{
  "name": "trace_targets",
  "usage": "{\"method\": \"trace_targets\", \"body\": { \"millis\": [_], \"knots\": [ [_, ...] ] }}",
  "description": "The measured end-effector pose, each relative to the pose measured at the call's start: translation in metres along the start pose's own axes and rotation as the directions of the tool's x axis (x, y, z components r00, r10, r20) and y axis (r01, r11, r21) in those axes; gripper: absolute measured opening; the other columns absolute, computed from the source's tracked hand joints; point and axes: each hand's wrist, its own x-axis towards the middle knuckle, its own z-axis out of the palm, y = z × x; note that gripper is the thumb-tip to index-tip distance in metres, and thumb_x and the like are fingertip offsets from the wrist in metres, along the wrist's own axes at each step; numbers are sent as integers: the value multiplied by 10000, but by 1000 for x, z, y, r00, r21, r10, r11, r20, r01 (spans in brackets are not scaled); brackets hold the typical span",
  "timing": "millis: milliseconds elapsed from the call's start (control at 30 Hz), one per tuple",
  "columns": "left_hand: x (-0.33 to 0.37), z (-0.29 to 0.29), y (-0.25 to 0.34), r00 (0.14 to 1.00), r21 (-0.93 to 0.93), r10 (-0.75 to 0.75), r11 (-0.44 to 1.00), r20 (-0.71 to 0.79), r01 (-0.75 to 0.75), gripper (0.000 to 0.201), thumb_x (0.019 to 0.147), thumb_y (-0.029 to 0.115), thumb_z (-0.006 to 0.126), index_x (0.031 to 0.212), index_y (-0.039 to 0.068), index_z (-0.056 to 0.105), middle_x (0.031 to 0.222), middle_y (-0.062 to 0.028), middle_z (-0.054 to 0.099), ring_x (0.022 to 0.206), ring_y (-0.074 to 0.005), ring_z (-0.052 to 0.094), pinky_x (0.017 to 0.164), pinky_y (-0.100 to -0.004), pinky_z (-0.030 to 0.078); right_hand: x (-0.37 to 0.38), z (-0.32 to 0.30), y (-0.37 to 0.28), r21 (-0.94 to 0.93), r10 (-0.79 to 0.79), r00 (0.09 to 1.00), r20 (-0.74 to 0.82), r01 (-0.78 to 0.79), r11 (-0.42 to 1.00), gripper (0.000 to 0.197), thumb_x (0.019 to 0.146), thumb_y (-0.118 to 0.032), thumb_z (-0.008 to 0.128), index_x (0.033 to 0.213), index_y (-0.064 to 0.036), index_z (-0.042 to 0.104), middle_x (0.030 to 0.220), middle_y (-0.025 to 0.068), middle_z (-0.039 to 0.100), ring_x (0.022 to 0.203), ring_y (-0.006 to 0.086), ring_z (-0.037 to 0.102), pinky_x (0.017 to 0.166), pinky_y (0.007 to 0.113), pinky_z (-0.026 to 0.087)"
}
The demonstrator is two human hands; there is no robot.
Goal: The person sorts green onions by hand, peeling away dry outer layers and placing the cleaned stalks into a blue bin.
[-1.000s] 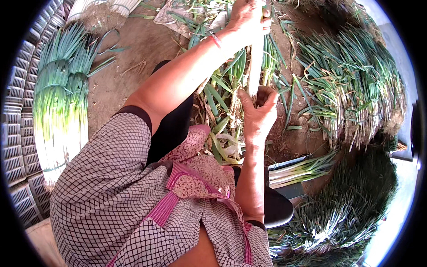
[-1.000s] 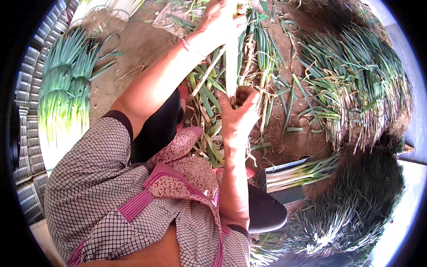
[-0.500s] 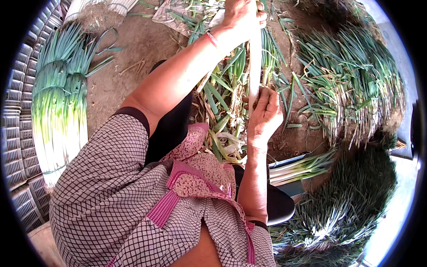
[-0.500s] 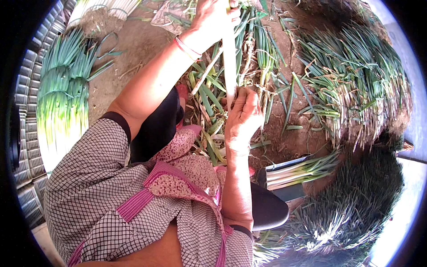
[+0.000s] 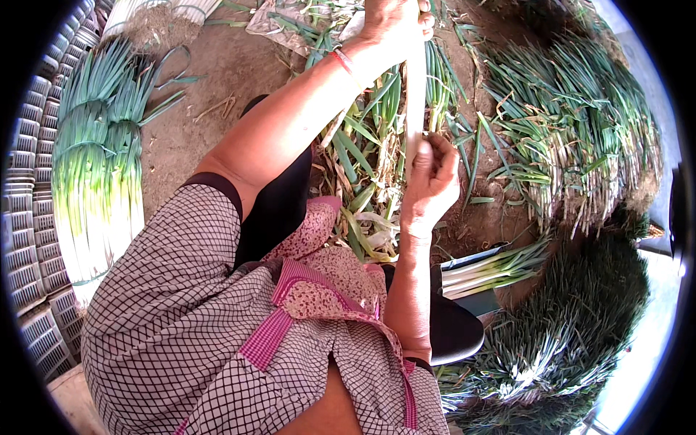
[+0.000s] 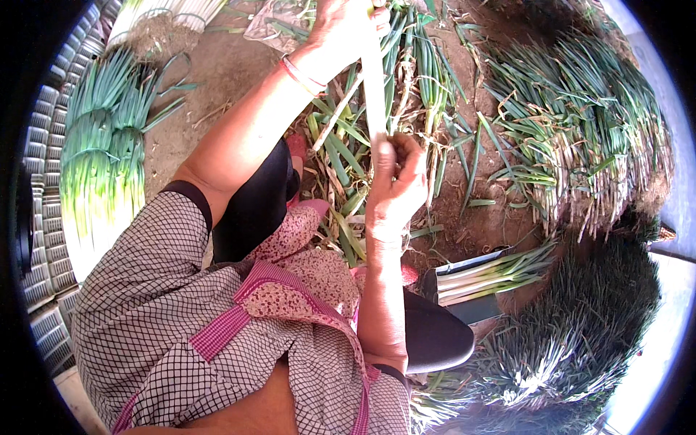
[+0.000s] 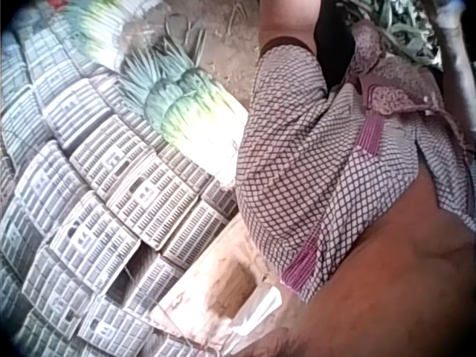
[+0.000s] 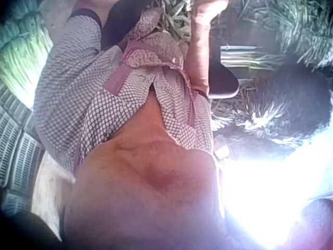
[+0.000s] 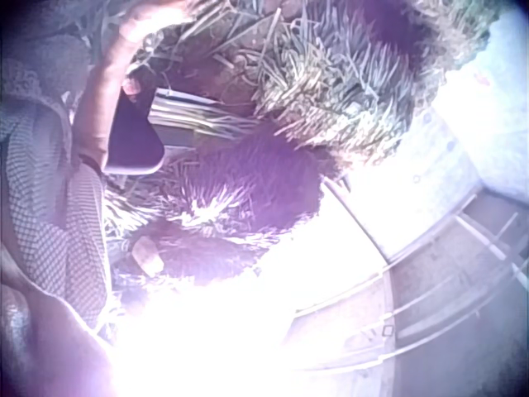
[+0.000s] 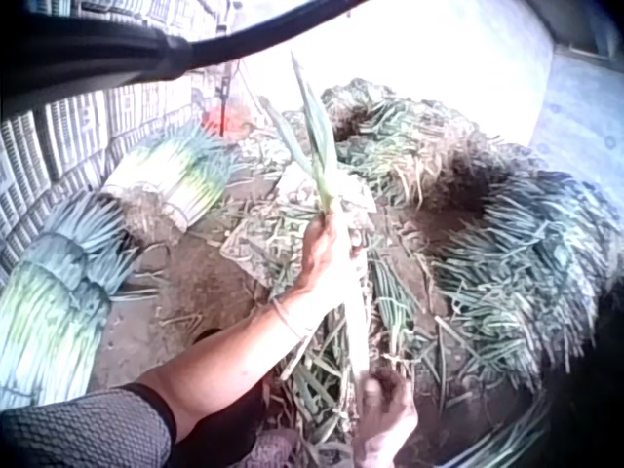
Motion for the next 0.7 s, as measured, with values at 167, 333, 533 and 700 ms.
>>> {"method": "trace_targets", "body": {
  "millis": [167, 333, 533, 700],
  "knots": [
    [-4, 8, 7, 998, 45, -24, 999, -58, 27, 307, 939, 424, 423, 846, 139, 488, 577, 16, 450, 367, -105, 397, 305, -241, 312, -1, 6, 5, 25, -94, 996, 10, 94, 995, 149, 858, -147, 633, 875, -8, 581, 768, 45, 632, 683, 94, 562, 630, 252, 469],
    [-2, 6, 3, 997, 41, -27, 999, -75, 30, 305, 937, 425, 428, 845, 139, 483, 574, 15, 444, 364, -106, 395, 304, -237, 311, 3, 2, 4, -149, -33, 999, 16, 35, 988, 154, 885, -139, 586, 846, 0, 532, 759, 77, 602, 654, 129, 575, 595, 281, 484],
    [-1, 4, 1, 998, 92, 37, 995, -50, -33, 301, 940, 416, 420, 816, 144, 456, 564, 21, 421, 351, -105, 379, 301, -240, 309, -10, -3, 18, 569, 325, 944, -54, -238, 787, 178, 944, -202, 496, 904, -29, 490, 830, 77, 582, 800, 141, 574, 669, 275, 486],
    [-4, 1, 14, 998, 117, 2, 993, -63, 5, 284, 947, 389, 413, 804, 148, 461, 598, 19, 445, 381, -98, 408, 330, -234, 334, -37, -35, 27, 663, 364, 923, 123, -349, 662, 130, 954, -186, 466, 867, -91, 454, 717, -15, 462, 534, 45, 362, 517, 238, 404]
  ]
}}
